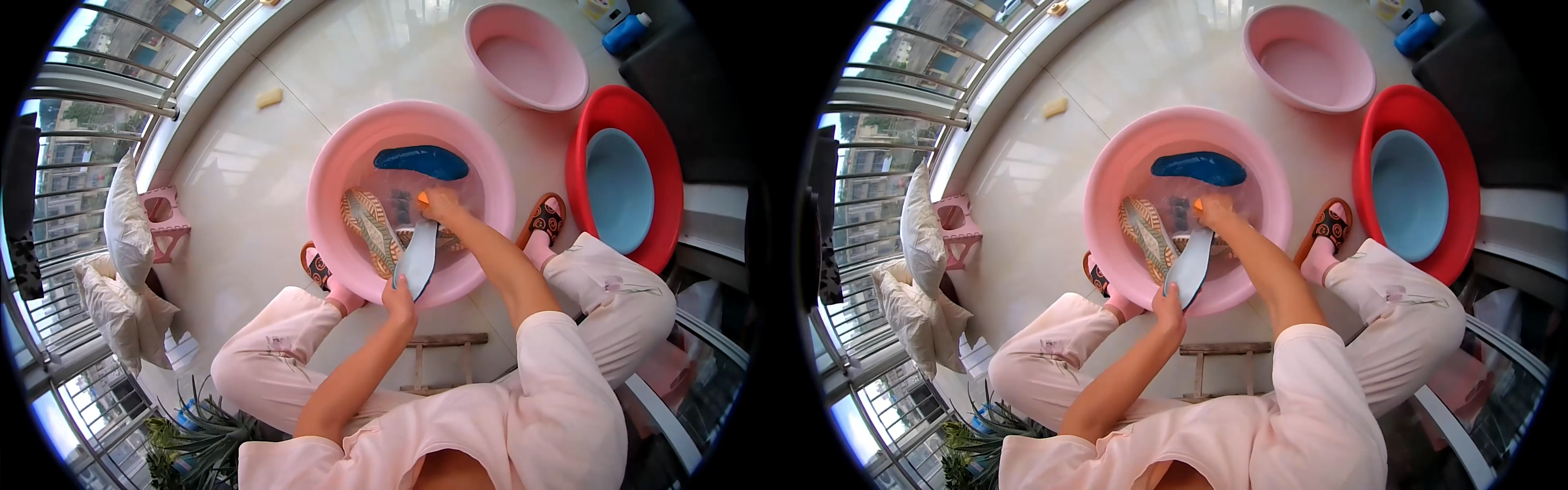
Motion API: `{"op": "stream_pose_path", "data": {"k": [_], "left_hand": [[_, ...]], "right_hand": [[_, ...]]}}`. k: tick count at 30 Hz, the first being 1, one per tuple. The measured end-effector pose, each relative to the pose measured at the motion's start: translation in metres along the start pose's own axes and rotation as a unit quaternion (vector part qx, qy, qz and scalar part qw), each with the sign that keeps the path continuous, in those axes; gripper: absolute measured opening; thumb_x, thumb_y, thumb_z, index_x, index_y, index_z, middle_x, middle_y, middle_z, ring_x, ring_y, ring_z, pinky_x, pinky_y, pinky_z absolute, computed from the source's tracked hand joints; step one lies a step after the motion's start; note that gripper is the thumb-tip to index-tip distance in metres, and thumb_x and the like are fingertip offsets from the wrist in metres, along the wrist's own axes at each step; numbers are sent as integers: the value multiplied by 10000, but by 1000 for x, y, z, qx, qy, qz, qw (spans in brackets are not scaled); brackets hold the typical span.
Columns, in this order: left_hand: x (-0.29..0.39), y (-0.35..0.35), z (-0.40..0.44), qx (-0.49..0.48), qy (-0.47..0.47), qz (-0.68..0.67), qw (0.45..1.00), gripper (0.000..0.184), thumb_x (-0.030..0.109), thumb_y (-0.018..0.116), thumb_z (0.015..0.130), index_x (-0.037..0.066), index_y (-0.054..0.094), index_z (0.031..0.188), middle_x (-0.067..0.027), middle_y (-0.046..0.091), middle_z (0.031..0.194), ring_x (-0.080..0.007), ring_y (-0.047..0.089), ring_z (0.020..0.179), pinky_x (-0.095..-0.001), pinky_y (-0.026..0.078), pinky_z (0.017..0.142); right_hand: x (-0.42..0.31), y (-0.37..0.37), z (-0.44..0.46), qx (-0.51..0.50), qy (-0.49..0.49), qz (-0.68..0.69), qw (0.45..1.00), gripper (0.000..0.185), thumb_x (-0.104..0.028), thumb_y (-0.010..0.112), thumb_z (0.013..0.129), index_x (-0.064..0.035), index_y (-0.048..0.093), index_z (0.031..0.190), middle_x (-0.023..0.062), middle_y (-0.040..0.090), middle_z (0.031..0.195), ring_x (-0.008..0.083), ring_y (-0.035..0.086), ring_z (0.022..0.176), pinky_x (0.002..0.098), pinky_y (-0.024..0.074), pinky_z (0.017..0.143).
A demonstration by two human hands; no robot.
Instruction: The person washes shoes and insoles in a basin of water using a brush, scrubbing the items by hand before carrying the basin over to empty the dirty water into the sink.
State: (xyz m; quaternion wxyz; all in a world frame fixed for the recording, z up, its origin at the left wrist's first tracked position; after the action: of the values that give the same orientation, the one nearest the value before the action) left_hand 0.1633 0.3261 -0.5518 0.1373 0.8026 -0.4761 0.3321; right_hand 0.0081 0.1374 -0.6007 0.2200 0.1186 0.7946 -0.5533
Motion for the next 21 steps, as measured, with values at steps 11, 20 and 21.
{"op": "stream_pose_path", "data": {"k": [11, 20, 21], "left_hand": [[170, 47, -42, -130, 370, 379, 838, 261, 91, 551, 805, -24, 593, 1036, -193, 639, 800, -295, 619, 688, -393, 474, 685], [200, 63, 10, -140, 432, 448, 770, 206, 107, 589, 782, -11, 606, 949, -202, 640, 860, -352, 623, 823, -403, 472, 728], [190, 67, 31, -120, 415, 463, 774, 212, 124, 596, 778, -5, 614, 947, -202, 642, 847, -357, 622, 812, -415, 471, 726]], "right_hand": [[11, -73, -64, 64, 74, 37, 995, 460, -309, 712, 687, -64, 522, 1027, 167, 595, 927, 337, 597, 847, 447, 483, 698], [18, -52, -85, 156, 87, 132, 975, 492, -341, 713, 701, -84, 506, 1066, 164, 591, 969, 353, 588, 853, 449, 474, 694], [18, -53, -86, 156, 98, 144, 972, 488, -341, 714, 701, -83, 506, 1059, 163, 594, 956, 354, 589, 849, 448, 472, 691]]}}
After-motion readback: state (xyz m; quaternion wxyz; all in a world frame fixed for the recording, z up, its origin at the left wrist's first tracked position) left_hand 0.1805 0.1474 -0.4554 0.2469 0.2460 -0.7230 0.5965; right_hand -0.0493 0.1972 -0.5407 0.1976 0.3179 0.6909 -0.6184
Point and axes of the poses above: each hand's wrist, its own z-axis towards the middle knuckle, its own y-axis out of the palm, x = y × z, the point moved 1 cm from there along z, towards the middle knuckle
